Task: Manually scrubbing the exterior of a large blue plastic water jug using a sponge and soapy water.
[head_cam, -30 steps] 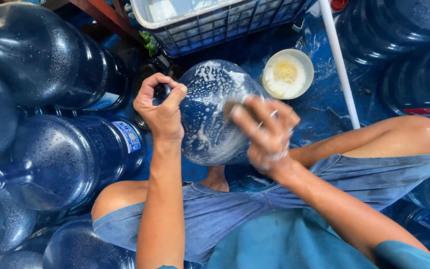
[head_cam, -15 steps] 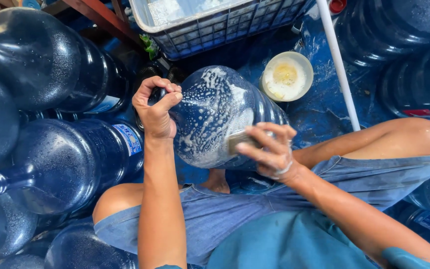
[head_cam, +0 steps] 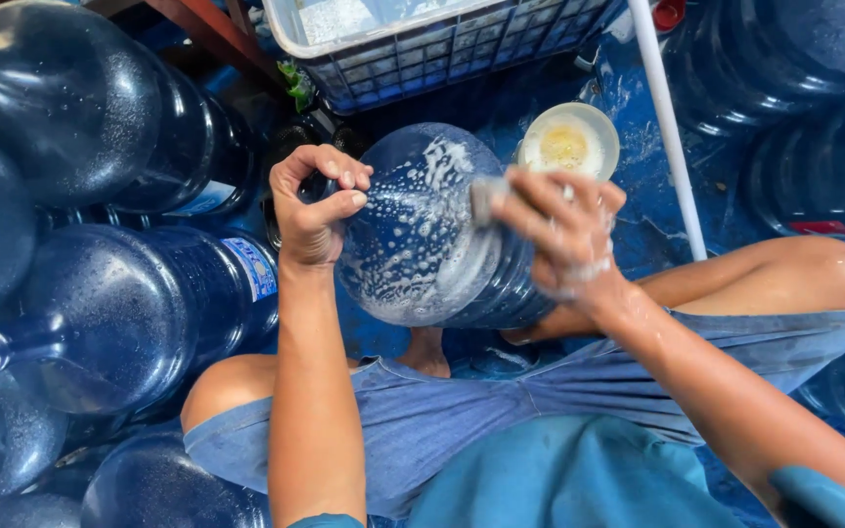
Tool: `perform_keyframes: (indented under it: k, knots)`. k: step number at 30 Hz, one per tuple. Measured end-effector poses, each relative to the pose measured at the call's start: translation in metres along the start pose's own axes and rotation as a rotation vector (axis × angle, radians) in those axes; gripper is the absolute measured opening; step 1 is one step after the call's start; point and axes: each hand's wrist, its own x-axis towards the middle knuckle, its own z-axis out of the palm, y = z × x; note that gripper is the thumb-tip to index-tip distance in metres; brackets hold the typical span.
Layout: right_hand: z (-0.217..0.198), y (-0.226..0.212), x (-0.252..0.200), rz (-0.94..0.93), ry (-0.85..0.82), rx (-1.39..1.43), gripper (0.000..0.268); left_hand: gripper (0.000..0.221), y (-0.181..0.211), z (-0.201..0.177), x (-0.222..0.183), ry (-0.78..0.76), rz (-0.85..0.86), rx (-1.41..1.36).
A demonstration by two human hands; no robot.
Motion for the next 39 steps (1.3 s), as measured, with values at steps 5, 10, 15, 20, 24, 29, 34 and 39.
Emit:
perform_keyframes:
  k: [5,10,15,20,24,29,34,39]
  knots:
    - [0.015,-0.044,0.027,0.090,-0.018,0.050,0.043,0.035,-0.004,0.001,0.003,-0.029,0.012,0.011]
    - [0.014,-0.016,-0.037,0.042,-0.001,0.065,0.041,0.036,-0.002,0.002,0.000,-0.014,0.016,-0.010]
    - [0.029,-0.024,-0.009,0.312,0.081,0.039,0.050,0.036,-0.006,0.004,0.001,0.001,0.009,0.007]
    - [0.028,-0.061,-0.064,0.061,0.066,0.057,0.040,0.034,-0.005,0.005,0.004,-0.014,0.019,-0.002]
    - [0.035,-0.020,-0.069,0.099,0.182,0.089,0.040,0.035,-0.002,0.007,0.001,-0.002,0.005,-0.005]
    - [0.047,-0.062,-0.042,0.102,0.193,0.017,0.047,0.034,-0.003,0.010,0.004,0.002,0.027,0.030]
    - [0.035,-0.030,-0.105,0.010,0.128,-0.024,0.023,0.035,-0.002,0.013,0.003,0.037,0.001,0.023]
    - [0.030,-0.020,-0.030,0.180,0.186,-0.017,0.063,0.033,-0.003,0.014,0.005,-0.004,-0.006,0.048]
